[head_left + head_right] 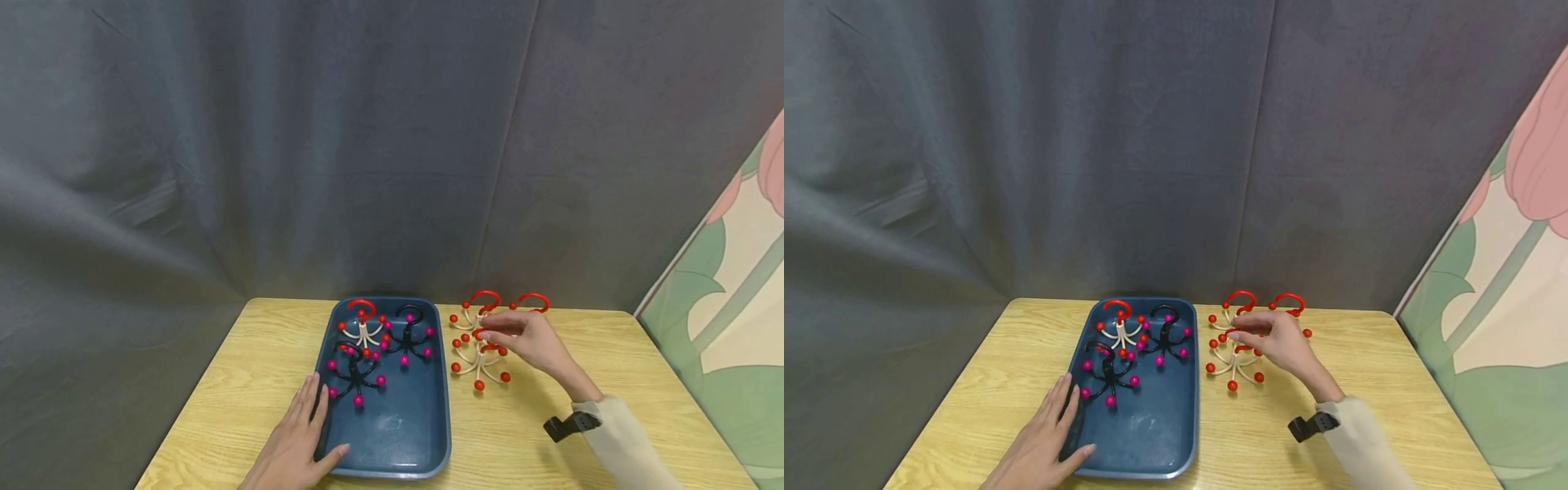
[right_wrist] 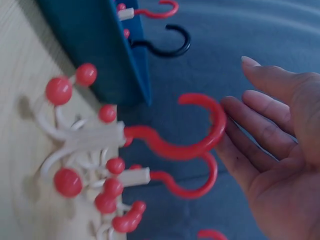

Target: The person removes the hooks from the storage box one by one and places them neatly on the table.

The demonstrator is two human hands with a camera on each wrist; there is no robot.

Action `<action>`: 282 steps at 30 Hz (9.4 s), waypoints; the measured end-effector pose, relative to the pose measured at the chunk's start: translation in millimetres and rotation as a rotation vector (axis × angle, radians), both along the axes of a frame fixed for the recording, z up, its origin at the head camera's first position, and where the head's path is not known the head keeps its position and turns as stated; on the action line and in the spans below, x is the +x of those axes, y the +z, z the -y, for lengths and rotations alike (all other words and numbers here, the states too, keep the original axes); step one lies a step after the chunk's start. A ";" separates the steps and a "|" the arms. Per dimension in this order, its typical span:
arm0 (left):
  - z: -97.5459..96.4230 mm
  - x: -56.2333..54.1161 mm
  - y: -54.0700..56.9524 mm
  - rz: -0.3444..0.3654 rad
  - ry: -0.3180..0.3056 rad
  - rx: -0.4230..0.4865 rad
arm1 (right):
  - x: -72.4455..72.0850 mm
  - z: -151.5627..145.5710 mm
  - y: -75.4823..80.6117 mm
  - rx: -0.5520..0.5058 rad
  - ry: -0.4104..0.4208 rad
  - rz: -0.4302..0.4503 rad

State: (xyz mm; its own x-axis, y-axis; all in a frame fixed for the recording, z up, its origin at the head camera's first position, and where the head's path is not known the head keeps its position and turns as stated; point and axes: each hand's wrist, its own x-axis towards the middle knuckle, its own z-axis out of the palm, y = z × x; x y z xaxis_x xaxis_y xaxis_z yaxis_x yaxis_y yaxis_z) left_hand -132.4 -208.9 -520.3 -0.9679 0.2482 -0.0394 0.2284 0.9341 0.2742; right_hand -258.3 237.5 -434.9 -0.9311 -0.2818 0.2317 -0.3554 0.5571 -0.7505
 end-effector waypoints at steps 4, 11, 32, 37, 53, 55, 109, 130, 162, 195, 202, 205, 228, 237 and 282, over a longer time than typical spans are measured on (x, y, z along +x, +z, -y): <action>-0.1 -0.2 1.1 -0.001 0.000 -0.002 | 0.8 13.3 10.1 -0.016 0.022 -0.035; -0.2 -0.5 1.3 0.004 -0.003 -0.009 | -0.3 34.0 23.0 -0.024 0.037 -0.091; 0.6 -1.5 -1.3 0.007 0.009 -0.026 | 0.7 114.4 32.5 -0.157 0.249 0.034; 1.5 0.3 -0.2 0.000 0.018 -0.029 | 0.9 133.8 25.5 -0.135 0.306 0.044; 0.9 3.2 0.6 -0.022 0.024 -0.008 | 2.8 188.1 6.1 -0.153 0.358 0.077; 1.7 3.7 -0.1 -0.054 0.016 -0.024 | 2.9 192.3 3.8 -0.158 0.361 0.089; 1.1 0.8 0.5 0.006 0.013 -0.036 | 3.1 228.4 -29.6 -0.222 0.147 0.131; -0.1 3.6 -1.8 0.018 0.008 -0.025 | 19.5 205.5 11.0 -0.237 0.187 0.023; -4.9 7.5 0.6 0.004 0.013 -0.017 | 72.2 3.1 69.2 -0.207 -0.141 -0.069; -6.3 4.9 1.2 0.051 0.041 -0.014 | 51.8 -97.5 -15.2 -0.186 -0.346 0.028; -6.9 5.8 0.1 0.048 0.045 -0.005 | 44.7 -93.1 -22.2 -0.182 -0.352 0.027; -7.7 5.9 0.4 0.054 0.050 -0.006 | 42.2 -91.3 -24.0 -0.148 -0.371 0.033; -9.0 4.8 4.2 0.063 0.053 -0.014 | 29.7 -88.9 -42.5 -0.179 -0.338 0.050; -8.9 4.7 3.6 0.059 0.060 -0.007 | 28.1 -89.8 -45.3 -0.148 -0.350 0.054; -6.1 9.4 4.6 -0.001 0.031 -0.032 | 20.9 20.7 32.7 -0.132 -0.165 -0.215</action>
